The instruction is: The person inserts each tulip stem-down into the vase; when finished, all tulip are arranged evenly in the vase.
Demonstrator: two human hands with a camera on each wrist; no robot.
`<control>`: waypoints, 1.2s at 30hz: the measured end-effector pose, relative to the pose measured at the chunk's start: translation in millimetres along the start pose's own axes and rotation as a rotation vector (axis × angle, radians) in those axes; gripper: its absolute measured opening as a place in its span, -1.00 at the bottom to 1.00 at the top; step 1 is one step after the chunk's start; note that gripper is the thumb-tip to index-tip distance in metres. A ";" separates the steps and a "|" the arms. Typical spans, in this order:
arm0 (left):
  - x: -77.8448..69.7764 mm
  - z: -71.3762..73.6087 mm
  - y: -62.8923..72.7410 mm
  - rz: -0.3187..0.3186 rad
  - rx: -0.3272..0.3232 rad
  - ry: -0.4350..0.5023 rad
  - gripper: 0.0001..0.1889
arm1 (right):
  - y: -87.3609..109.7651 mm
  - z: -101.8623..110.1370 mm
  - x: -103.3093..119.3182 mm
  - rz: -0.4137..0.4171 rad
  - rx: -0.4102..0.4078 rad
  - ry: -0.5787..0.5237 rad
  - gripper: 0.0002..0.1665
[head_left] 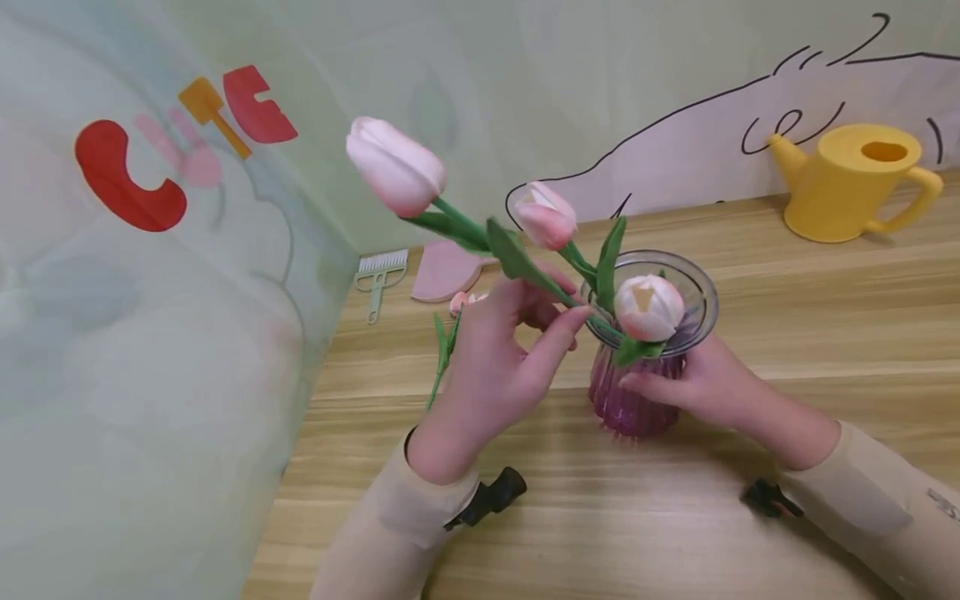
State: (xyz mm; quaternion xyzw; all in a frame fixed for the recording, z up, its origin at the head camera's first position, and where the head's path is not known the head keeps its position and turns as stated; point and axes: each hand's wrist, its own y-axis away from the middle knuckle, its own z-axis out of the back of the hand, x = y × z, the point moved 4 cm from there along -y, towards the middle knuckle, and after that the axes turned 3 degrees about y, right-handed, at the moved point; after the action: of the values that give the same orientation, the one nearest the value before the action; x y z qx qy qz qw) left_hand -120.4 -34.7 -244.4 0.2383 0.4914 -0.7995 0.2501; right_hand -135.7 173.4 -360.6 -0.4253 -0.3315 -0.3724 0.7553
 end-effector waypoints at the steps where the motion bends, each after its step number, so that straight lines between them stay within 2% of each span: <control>1: 0.3 -1.6 -0.1 -0.011 0.014 -0.012 -0.81 | 0.0 0.0 0.2 0.004 -0.003 -0.002 -0.08; 5: 1.2 -6.6 -0.3 -0.044 0.050 -0.058 -0.82 | -1.1 0.0 -0.7 0.018 -0.004 -0.008 -0.09; 14: 5.2 -11.9 1.6 0.036 0.070 -0.078 -0.83 | -2.0 -0.2 -1.6 0.031 0.001 -0.004 -0.10; 20: 4.6 -14.1 2.7 0.016 0.073 -0.135 -0.82 | -1.7 -1.0 -0.9 0.029 -0.003 -0.019 -0.16; 27: 5.3 -13.6 4.1 0.035 0.085 -0.048 -0.71 | -2.8 -2.0 0.5 0.022 -0.003 -0.021 -0.15; 32: 5.0 -11.1 5.0 -0.018 0.072 -0.067 -0.67 | -2.3 -1.3 2.3 0.011 -0.002 -0.025 -0.13; 36: 5.8 -11.3 4.9 -0.023 0.077 -0.070 -0.68 | -2.3 -0.8 1.5 0.005 0.006 -0.020 -0.12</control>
State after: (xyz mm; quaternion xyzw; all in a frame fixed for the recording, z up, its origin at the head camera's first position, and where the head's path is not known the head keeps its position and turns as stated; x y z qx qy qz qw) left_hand -120.2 -27.3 -255.8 0.2140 0.4538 -0.8285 0.2488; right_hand -136.8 171.4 -358.9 -0.4278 -0.3392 -0.3652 0.7540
